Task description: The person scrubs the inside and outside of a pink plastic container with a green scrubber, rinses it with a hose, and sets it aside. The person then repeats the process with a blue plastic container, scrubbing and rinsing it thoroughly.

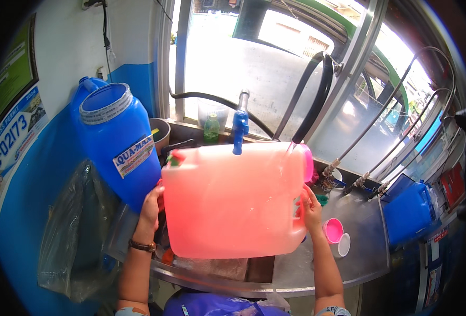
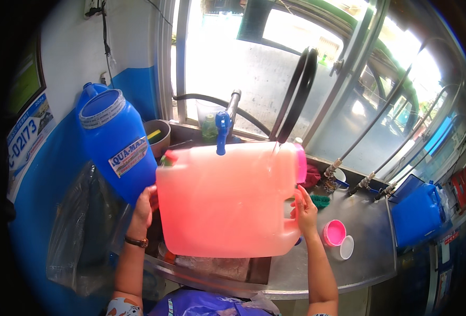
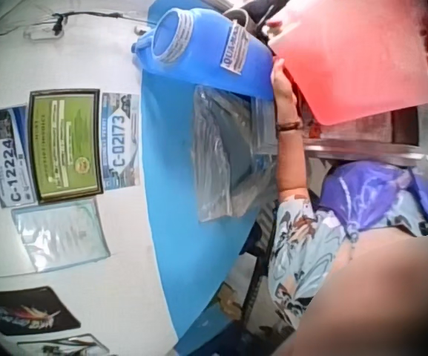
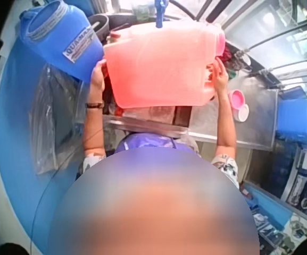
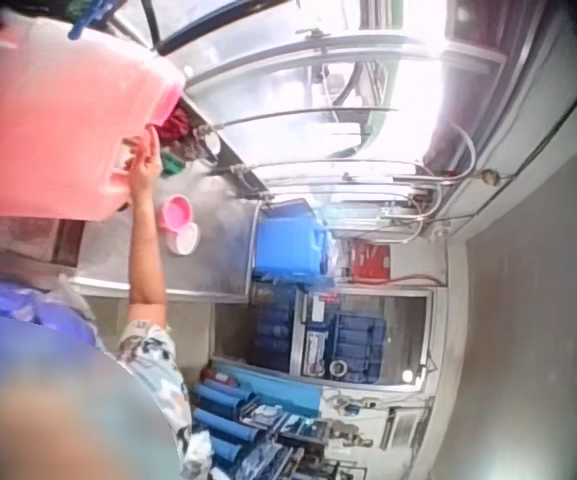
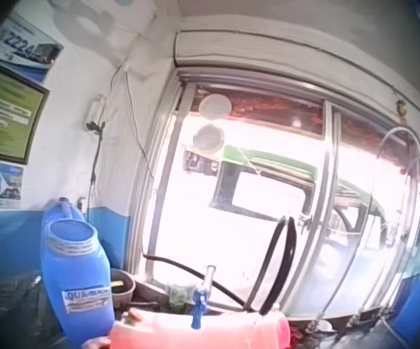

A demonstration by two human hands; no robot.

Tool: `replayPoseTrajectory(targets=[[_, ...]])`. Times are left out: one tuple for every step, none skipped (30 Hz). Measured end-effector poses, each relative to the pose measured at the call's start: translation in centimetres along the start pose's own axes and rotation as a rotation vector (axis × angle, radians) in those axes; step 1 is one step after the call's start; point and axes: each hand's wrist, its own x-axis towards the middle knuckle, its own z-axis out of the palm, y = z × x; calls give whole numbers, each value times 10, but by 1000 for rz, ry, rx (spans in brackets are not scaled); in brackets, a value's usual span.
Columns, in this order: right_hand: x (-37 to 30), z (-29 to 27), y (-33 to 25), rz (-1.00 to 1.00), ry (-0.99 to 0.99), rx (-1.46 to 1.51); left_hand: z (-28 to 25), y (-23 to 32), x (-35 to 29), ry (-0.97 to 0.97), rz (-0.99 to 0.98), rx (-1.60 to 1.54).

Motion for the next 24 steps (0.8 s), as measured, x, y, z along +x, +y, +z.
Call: replayPoseTrajectory(targets=[[-1,-1,24,28,32,90,11,26,-5,-162,232,30],[-6,2,46,95,95,146,21,51,-7,-169,258,204],[-10,6,64,143,122,78,30,73,-7,-245,380,333],[-24,9,77,287,4,185,40,91,-5,-258,344,361],[-38,10,84,428,-132,140,48,105,-2,-290,339,377],[-52,14,87,656,-230,30,52,117,2,-311,312,409],[-67,21,88,715,-372,38,58,120,6,-263,379,469],[-80,29,86,773,-476,51,63,124,13,-235,333,582],[-91,36,82,797,-541,81,67,123,20,-244,352,669],[-102,42,76,808,-596,109,71,120,27,-231,319,748],[-112,47,71,814,-648,131,74,117,33,-218,286,827],[-120,52,65,819,-688,155,75,113,38,-204,254,904],[-127,55,58,826,-724,178,75,109,42,-201,250,935],[-132,57,53,829,-747,201,77,106,46,-199,246,967],[-136,59,47,830,-764,217,77,103,49,-189,225,998],[-137,59,43,828,-775,231,77,102,51,-202,233,986],[-138,58,38,822,-777,245,75,102,51,-205,224,976],[-137,56,34,807,-771,258,73,103,51,-208,213,968],[-135,54,31,788,-762,274,70,104,49,-209,203,959],[-131,49,28,758,-745,283,65,105,46,-209,267,867],[-124,45,27,725,-718,307,59,105,42,-209,330,776],[-119,38,26,670,-668,331,54,102,38,-209,391,684],[-110,30,26,613,-600,358,48,97,35,-184,398,611],[-101,21,27,560,-472,400,41,90,31,-161,405,538]])
